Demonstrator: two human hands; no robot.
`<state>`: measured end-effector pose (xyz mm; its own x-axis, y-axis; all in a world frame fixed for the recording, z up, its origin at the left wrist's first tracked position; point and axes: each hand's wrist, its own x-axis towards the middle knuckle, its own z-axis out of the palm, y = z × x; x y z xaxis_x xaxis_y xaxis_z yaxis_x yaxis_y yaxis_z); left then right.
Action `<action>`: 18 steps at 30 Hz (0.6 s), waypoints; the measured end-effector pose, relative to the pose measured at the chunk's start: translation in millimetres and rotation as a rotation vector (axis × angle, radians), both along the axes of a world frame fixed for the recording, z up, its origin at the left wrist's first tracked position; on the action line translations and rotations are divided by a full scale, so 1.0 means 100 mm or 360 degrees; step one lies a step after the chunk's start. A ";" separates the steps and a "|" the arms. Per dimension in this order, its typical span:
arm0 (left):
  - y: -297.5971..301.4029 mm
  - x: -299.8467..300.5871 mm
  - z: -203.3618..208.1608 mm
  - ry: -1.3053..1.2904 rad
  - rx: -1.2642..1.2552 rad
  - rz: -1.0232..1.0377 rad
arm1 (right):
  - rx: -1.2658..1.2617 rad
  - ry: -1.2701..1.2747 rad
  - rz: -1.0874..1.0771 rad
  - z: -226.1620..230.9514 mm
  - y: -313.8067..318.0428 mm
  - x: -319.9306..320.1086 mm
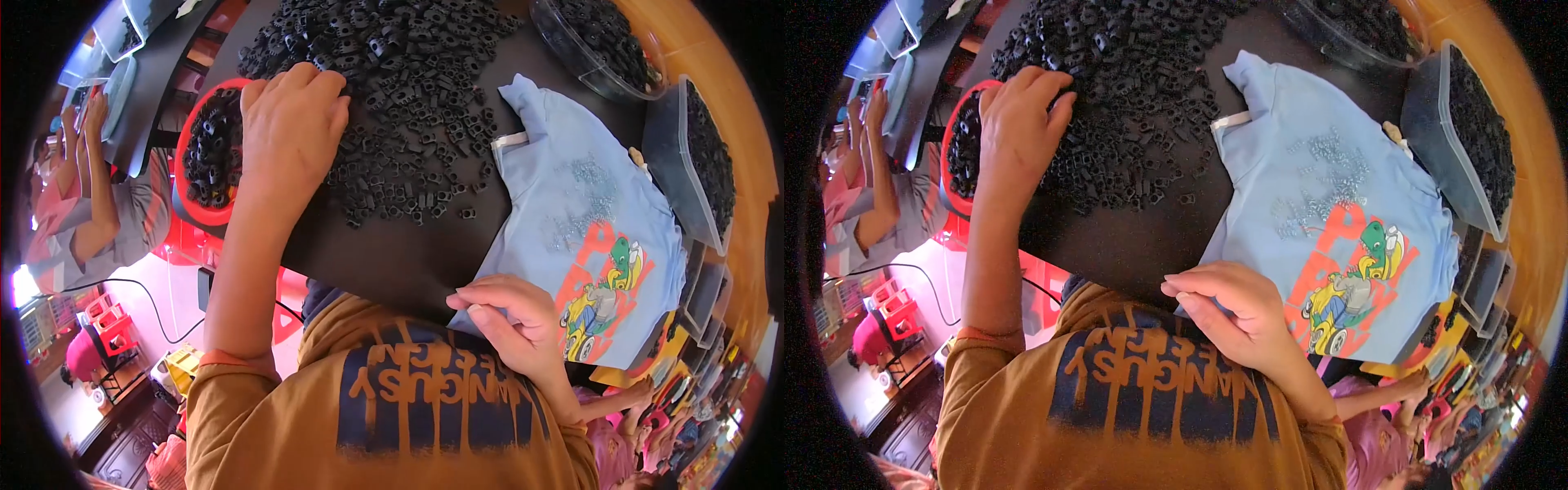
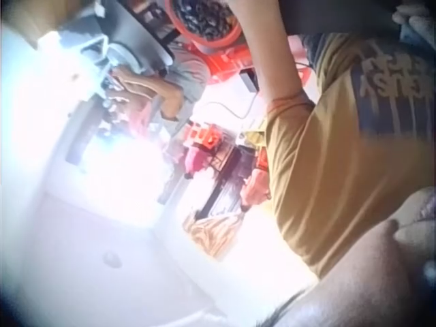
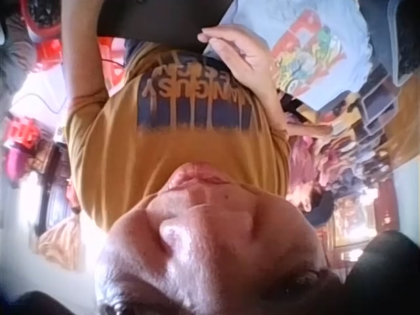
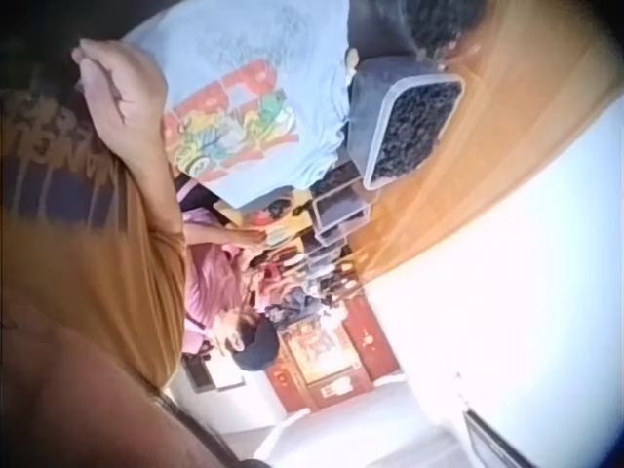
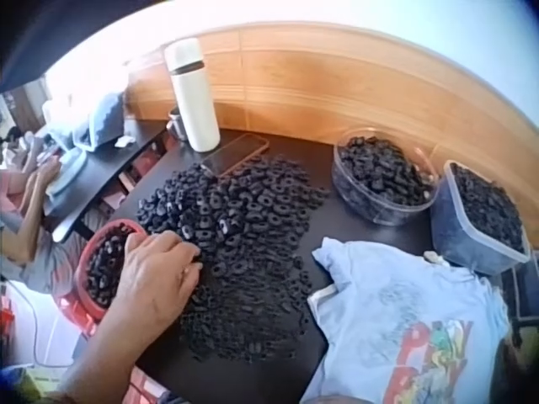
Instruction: Assembling plastic cord locks by inserting metal springs into plastic housings.
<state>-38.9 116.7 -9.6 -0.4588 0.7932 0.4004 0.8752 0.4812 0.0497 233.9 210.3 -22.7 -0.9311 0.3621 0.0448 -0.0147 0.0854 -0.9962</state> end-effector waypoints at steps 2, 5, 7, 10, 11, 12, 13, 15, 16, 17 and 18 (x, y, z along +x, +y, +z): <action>0.03 -0.04 0.00 -0.0002 -0.0056 -0.0039 | -0.0011 0.0003 -0.0001 0.01 0.01 -0.01; 0.05 -0.05 0.01 0.0003 -0.0074 -0.0105 | 0.0001 0.0029 0.0016 0.00 0.02 -0.01; 0.07 -0.07 0.04 0.0009 -0.0103 -0.0139 | 0.0020 0.0049 0.0019 -0.01 0.02 0.00; 0.12 -0.11 0.03 0.0070 -0.0166 -0.0180 | 0.0105 0.0060 0.0022 0.01 0.04 0.02; 0.14 -0.12 0.02 0.0128 -0.0197 -0.0182 | 0.0080 0.0065 0.0045 0.03 0.04 0.02; 0.12 -0.13 0.04 0.0128 -0.0150 -0.0201 | 0.0055 0.0071 0.0066 0.04 0.04 0.03; 0.12 -0.08 0.07 0.0058 -0.0064 -0.0187 | 0.0048 0.0053 0.0026 0.02 0.05 0.04; 0.14 0.10 0.12 -0.0220 0.0129 -0.0178 | 0.0021 0.0179 -0.0058 -0.04 0.06 0.08; 0.15 0.28 0.18 -0.0582 0.0197 -0.0122 | -0.0068 0.0147 -0.0090 -0.06 0.08 0.14; 0.13 0.50 0.29 -0.0933 0.0247 -0.0043 | -0.0171 0.0156 -0.0178 -0.07 0.07 0.17; 0.11 0.68 0.38 -0.1190 0.0152 -0.0068 | -0.0270 0.0164 -0.0265 -0.07 0.06 0.18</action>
<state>29.1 127.5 28.5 -0.6048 0.7939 0.0624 0.6096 0.4112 0.6777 252.1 215.8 -30.0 -0.8515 0.5207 0.0618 -0.1166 -0.0731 -0.9905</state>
